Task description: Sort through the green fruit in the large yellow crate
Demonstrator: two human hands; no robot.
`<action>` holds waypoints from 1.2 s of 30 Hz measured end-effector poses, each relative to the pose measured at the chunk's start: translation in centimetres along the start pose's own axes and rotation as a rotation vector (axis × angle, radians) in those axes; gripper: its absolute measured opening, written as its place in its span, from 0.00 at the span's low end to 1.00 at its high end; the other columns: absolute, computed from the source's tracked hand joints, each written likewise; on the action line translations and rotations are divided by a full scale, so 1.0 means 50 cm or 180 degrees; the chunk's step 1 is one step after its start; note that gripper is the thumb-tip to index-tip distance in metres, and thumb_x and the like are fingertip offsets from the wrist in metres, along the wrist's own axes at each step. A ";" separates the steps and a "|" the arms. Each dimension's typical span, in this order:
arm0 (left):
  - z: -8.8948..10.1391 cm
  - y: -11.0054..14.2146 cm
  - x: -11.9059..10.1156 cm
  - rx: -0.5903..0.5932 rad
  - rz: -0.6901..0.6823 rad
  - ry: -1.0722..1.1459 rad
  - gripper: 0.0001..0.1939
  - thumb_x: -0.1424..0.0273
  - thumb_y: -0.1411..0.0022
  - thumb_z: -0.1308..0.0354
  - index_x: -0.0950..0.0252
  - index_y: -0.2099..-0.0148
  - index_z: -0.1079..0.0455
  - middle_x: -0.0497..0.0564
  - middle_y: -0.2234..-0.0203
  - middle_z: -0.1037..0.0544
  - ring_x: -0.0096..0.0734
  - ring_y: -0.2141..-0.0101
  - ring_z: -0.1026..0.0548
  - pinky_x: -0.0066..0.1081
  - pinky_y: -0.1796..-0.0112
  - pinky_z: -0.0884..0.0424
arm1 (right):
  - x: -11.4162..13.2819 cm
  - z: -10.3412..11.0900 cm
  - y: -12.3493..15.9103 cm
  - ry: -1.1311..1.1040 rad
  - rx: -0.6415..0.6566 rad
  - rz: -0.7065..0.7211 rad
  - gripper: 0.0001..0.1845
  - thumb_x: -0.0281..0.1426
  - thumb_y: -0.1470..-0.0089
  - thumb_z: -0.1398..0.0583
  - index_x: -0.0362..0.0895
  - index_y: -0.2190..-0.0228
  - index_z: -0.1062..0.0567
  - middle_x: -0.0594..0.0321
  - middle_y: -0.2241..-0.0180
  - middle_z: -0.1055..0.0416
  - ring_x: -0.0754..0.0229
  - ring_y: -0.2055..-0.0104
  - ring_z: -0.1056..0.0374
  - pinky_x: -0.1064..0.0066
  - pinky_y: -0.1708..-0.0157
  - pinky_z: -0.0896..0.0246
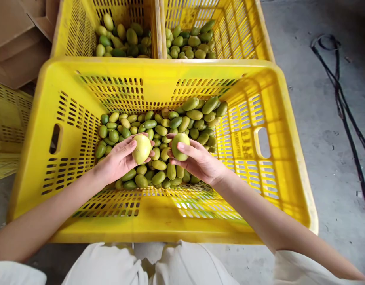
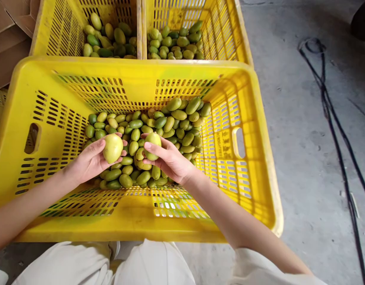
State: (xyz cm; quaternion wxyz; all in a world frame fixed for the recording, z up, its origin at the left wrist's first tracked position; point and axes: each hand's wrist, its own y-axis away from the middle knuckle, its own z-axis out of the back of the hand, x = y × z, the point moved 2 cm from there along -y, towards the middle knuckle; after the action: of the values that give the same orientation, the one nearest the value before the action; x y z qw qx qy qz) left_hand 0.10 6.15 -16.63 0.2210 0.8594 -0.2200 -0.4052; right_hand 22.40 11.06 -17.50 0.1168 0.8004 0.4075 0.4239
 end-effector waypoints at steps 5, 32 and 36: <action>-0.008 0.006 -0.003 0.0137 -0.0199 -0.0107 0.17 0.69 0.49 0.21 0.67 0.59 0.20 0.49 0.68 0.24 0.24 0.73 0.27 0.24 0.73 0.29 | 0.002 0.001 0.001 0.0005 -0.0203 0.0077 0.25 0.29 0.62 0.18 0.44 0.65 0.22 0.67 0.70 0.25 0.66 0.70 0.30 0.76 0.71 0.30; -0.021 0.010 -0.004 -0.0129 -0.0081 0.0148 0.17 0.73 0.48 0.26 0.64 0.56 0.24 0.50 0.65 0.23 0.29 0.66 0.24 0.23 0.71 0.27 | 0.004 -0.007 0.011 -0.0124 -0.0200 0.0029 0.20 0.33 0.54 0.21 0.46 0.61 0.20 0.65 0.66 0.21 0.62 0.67 0.25 0.69 0.63 0.23; -0.025 0.007 -0.005 -0.0207 0.0010 0.0254 0.13 0.74 0.44 0.28 0.64 0.57 0.25 0.50 0.66 0.23 0.26 0.70 0.24 0.21 0.74 0.29 | 0.010 -0.004 0.010 -0.0275 -0.0159 0.0028 0.14 0.36 0.46 0.31 0.46 0.57 0.18 0.59 0.60 0.18 0.51 0.56 0.20 0.58 0.53 0.19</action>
State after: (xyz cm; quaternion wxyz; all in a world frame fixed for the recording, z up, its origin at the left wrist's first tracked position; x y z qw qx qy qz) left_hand 0.90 6.27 -15.57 0.2580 0.8669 -0.1991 -0.3772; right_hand 22.69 11.09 -16.81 0.1524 0.8165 0.3879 0.3995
